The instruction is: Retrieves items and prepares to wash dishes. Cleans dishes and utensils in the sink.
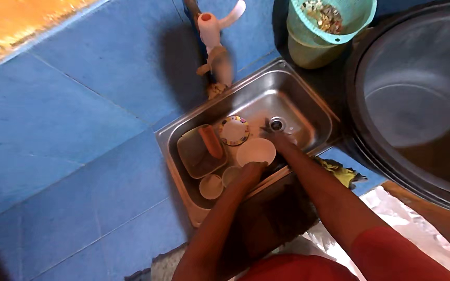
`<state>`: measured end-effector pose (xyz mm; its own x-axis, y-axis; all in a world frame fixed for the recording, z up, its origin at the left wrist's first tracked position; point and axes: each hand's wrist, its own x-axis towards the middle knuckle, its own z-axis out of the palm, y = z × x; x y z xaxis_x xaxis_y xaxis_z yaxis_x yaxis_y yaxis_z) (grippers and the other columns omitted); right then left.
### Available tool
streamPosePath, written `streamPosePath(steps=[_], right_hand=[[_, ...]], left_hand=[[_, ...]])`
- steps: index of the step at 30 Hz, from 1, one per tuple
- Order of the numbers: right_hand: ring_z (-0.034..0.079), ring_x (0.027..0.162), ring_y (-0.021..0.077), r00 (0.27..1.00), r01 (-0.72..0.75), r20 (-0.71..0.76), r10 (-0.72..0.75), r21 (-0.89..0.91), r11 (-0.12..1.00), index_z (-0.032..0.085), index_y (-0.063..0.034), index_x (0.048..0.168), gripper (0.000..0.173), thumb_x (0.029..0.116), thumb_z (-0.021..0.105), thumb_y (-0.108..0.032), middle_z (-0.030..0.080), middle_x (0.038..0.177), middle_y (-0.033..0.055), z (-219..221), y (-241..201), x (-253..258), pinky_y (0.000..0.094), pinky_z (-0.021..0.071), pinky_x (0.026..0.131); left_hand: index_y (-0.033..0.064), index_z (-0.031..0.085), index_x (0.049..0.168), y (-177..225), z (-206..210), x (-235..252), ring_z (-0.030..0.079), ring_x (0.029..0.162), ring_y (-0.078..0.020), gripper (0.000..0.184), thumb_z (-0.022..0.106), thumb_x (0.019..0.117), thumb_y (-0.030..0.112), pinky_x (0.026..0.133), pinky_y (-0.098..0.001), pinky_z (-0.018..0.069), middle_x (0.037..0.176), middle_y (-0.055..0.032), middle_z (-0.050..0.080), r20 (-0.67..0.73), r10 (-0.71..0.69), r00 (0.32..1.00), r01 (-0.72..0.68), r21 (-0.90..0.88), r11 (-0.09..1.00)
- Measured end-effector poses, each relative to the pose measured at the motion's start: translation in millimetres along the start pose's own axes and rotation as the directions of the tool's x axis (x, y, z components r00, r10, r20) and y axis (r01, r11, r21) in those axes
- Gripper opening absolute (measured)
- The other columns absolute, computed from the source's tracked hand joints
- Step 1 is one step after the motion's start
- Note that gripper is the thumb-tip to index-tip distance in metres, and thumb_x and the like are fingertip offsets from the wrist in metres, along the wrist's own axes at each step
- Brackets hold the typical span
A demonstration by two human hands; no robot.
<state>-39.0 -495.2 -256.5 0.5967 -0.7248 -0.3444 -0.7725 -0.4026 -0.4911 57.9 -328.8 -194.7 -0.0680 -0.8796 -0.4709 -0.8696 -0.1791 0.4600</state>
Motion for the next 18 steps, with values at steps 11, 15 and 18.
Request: streamPosePath(steps=[11,15,18], right_hand=[[0.067,0.101,0.041,0.994,0.103,-0.06,-0.086,0.409,0.907,0.061,0.002,0.128,0.034,0.1029,0.058,-0.02,0.068,0.11,0.0256,-50.2,-63.8,-60.3,0.0614,0.0526,0.089],[0.065,0.114,0.0404,0.988,0.131,0.016,-0.152,0.423,0.897,0.056,-0.0005,0.139,0.038,0.1061,0.053,-0.018,0.063,0.13,0.0249,-29.7,-76.4,-85.0,0.0601,0.0508,0.099],[0.067,0.107,0.0375,0.989,0.138,-0.02,-0.143,0.434,0.89,0.064,0.0006,0.127,0.036,0.1055,0.058,-0.027,0.069,0.115,0.0232,-29.5,-69.2,-96.4,0.0591,0.0516,0.097]], left_hand=[[0.0071,0.043,0.153,22.4,-21.0,13.4,0.054,0.134,-0.0257,0.057,0.028,0.113,0.044,0.111,-0.0462,0.0463,0.149,-0.0159,0.053,-0.298,-0.358,0.885,-0.143,-0.905,0.4],[0.0049,0.057,0.136,11.2,-17.5,22.9,0.062,0.096,-0.018,0.04,0.043,0.1107,0.033,0.084,-0.0391,0.0541,0.113,-0.0121,0.065,-0.34,-0.464,0.818,-0.236,-0.934,0.268],[0.0003,0.056,0.134,-0.2,-23.6,8.7,0.063,0.096,-0.0222,0.037,0.047,0.1101,0.028,0.086,-0.0427,0.0532,0.115,-0.0165,0.065,-0.254,-0.537,0.805,-0.067,-0.937,0.343]])
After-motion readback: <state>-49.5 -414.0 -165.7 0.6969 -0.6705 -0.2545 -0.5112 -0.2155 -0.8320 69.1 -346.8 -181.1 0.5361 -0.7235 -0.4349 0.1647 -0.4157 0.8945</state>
